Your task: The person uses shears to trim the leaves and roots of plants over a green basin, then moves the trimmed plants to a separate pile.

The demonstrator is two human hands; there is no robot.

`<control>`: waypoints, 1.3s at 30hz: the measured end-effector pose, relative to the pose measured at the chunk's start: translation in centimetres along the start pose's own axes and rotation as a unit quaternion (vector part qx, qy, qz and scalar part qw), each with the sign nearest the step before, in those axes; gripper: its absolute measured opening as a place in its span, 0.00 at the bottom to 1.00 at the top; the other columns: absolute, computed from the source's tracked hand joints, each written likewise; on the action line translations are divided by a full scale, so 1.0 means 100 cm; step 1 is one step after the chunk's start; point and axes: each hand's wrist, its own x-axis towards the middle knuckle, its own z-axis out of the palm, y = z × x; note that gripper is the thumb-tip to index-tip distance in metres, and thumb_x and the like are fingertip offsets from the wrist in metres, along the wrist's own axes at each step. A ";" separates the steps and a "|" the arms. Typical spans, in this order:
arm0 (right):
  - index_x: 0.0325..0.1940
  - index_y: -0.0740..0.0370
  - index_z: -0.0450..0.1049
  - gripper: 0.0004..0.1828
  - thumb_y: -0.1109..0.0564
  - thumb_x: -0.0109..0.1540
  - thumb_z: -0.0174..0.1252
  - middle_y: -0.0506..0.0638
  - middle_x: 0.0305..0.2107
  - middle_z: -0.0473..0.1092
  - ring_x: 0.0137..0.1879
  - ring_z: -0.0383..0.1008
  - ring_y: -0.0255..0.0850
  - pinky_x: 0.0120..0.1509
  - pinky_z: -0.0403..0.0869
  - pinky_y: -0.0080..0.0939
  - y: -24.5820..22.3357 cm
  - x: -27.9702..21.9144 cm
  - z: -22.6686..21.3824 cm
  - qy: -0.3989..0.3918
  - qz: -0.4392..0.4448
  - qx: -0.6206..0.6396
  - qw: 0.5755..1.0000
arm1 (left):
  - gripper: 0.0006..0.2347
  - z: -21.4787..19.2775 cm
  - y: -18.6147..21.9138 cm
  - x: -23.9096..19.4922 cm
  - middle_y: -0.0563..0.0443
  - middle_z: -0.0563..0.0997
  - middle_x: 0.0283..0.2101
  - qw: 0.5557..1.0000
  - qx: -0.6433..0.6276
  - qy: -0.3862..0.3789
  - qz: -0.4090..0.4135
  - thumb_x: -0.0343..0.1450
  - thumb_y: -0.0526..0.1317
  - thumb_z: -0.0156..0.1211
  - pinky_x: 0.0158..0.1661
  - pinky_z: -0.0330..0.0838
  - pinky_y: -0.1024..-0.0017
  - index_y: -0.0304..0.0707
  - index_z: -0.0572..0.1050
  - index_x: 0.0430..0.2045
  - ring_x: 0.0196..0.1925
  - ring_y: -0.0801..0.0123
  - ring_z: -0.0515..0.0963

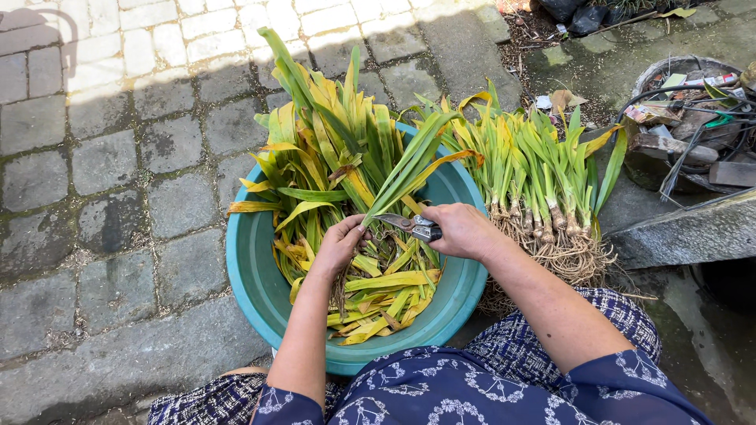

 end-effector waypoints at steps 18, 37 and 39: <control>0.36 0.57 0.75 0.14 0.51 0.48 0.59 0.58 0.29 0.76 0.43 0.77 0.57 0.46 0.75 0.56 -0.009 -0.001 0.002 -0.082 0.028 -0.034 0.996 | 0.11 -0.016 0.018 -0.006 0.50 0.83 0.28 0.971 0.228 -0.062 -0.041 0.71 0.41 0.53 0.41 0.71 0.63 0.49 0.79 0.44 0.35 0.63 0.79; 0.49 0.61 0.68 0.25 0.51 0.50 0.58 0.62 0.38 0.72 0.49 0.73 0.61 0.52 0.72 0.58 -0.002 0.006 0.020 -0.092 0.003 0.111 0.990 | 0.12 0.000 0.000 -0.002 0.42 0.78 0.25 0.986 -0.138 -0.054 -0.079 0.71 0.34 0.52 0.24 0.76 0.83 0.26 0.73 0.46 0.23 0.74 0.77; 0.43 0.59 0.69 0.21 0.49 0.50 0.59 0.60 0.34 0.72 0.46 0.74 0.60 0.49 0.73 0.57 0.000 0.006 0.026 -0.083 0.008 0.100 0.992 | 0.11 0.000 -0.002 -0.003 0.42 0.78 0.25 0.985 -0.149 -0.048 -0.076 0.72 0.34 0.52 0.24 0.76 0.83 0.26 0.73 0.45 0.23 0.74 0.78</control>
